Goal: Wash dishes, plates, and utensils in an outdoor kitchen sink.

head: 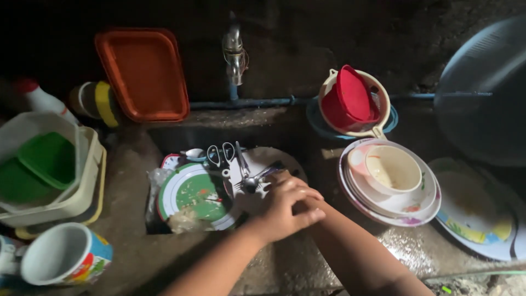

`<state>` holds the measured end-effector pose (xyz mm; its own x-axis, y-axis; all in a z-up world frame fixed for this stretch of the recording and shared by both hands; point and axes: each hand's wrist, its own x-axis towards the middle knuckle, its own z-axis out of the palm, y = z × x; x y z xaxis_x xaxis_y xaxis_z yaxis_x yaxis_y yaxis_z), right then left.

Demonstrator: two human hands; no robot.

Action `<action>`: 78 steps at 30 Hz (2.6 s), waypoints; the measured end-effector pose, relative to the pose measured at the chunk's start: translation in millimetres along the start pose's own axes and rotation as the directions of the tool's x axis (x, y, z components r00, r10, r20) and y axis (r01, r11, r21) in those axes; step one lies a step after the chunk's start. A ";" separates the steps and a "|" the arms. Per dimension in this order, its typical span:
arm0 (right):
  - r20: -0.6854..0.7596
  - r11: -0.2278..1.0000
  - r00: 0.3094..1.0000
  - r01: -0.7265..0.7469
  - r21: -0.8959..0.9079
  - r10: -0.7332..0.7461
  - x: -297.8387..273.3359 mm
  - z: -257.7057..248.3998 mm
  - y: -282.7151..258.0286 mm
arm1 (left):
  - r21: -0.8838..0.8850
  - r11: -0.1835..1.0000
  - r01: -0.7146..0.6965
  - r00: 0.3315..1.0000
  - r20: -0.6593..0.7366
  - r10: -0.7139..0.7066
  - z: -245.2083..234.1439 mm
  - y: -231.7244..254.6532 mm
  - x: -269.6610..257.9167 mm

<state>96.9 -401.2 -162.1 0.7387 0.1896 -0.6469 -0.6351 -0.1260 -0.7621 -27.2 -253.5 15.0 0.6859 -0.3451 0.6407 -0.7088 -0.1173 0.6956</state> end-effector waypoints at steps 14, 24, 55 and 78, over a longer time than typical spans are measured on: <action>0.100 0.967 0.970 -0.230 0.108 0.220 51.2 11.8 -2.1 | 0.775 0.274 0.570 0.590 -0.153 -0.793 -74.1 -131.5 -57.7; 0.099 0.945 0.992 -0.104 0.311 0.077 50.9 38.0 21.7 | 0.543 -0.187 0.819 0.166 -0.536 -0.828 -191.1 -194.0 -102.7; -0.196 0.768 0.743 0.629 -0.121 -0.640 6.4 88.7 13.1 | 0.247 0.468 0.848 0.500 -0.664 -0.556 -208.2 -74.2 -41.9; 0.178 0.399 0.531 0.784 -0.476 -0.829 -139.1 215.4 -104.5 | -0.095 0.882 0.462 0.577 -0.723 -0.381 -200.1 -96.5 -69.2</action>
<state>11.9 -204.7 13.4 0.8779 0.3787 0.2932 0.4328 -0.3650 -0.8243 26.8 -32.0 -31.5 0.7846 0.5186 0.3398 -0.2921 -0.1743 0.9404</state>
